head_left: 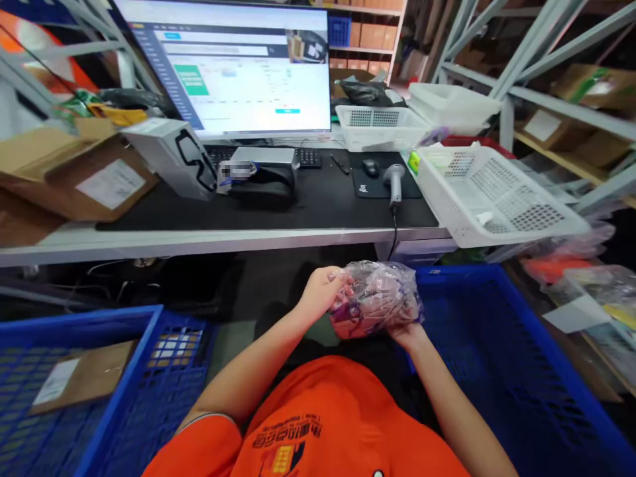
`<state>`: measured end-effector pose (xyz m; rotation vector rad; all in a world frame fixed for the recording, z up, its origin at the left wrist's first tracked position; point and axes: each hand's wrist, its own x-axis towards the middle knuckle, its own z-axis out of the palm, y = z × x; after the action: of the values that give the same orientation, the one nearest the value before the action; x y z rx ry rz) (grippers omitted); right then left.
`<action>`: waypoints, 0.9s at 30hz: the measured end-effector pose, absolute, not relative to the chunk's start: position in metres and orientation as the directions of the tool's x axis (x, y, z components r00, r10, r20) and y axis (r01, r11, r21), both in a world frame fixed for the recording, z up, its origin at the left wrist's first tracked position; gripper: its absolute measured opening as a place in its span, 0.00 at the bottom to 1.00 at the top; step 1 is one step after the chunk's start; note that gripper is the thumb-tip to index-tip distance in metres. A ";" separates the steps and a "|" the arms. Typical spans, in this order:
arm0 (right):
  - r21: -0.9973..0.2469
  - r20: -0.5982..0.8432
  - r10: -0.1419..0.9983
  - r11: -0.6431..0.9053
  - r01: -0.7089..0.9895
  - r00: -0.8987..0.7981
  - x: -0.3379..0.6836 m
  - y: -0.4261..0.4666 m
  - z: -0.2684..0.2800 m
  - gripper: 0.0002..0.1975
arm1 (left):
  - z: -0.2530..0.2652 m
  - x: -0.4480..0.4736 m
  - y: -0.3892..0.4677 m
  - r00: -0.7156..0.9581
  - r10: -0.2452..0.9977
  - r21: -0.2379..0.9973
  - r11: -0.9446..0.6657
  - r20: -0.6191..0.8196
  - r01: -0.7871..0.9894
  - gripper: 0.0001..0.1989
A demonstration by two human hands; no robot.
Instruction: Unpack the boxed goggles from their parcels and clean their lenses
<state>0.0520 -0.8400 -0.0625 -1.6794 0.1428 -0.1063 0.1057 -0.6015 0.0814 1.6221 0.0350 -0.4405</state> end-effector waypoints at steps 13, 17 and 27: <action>-0.794 0.370 0.154 -0.461 0.397 0.916 0.013 -0.780 0.043 0.15 | 0.091 0.106 -0.541 0.966 -0.192 0.890 -0.451 -0.174 0.070 0.05; -0.514 0.415 0.419 -0.624 0.589 0.807 0.050 -0.727 0.052 0.30 | 0.113 0.104 -0.519 0.975 -0.177 0.848 -0.529 -0.132 0.019 0.03; -0.386 0.182 0.700 -0.595 0.705 0.691 0.112 -0.738 0.150 0.14 | 0.134 0.136 -0.462 0.913 -0.373 0.906 -0.422 -0.163 -0.011 0.07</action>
<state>0.1124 -0.7384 0.1503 -2.4718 -1.0878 -0.0157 0.1360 -0.4619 0.1336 1.9751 -0.2783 -0.4133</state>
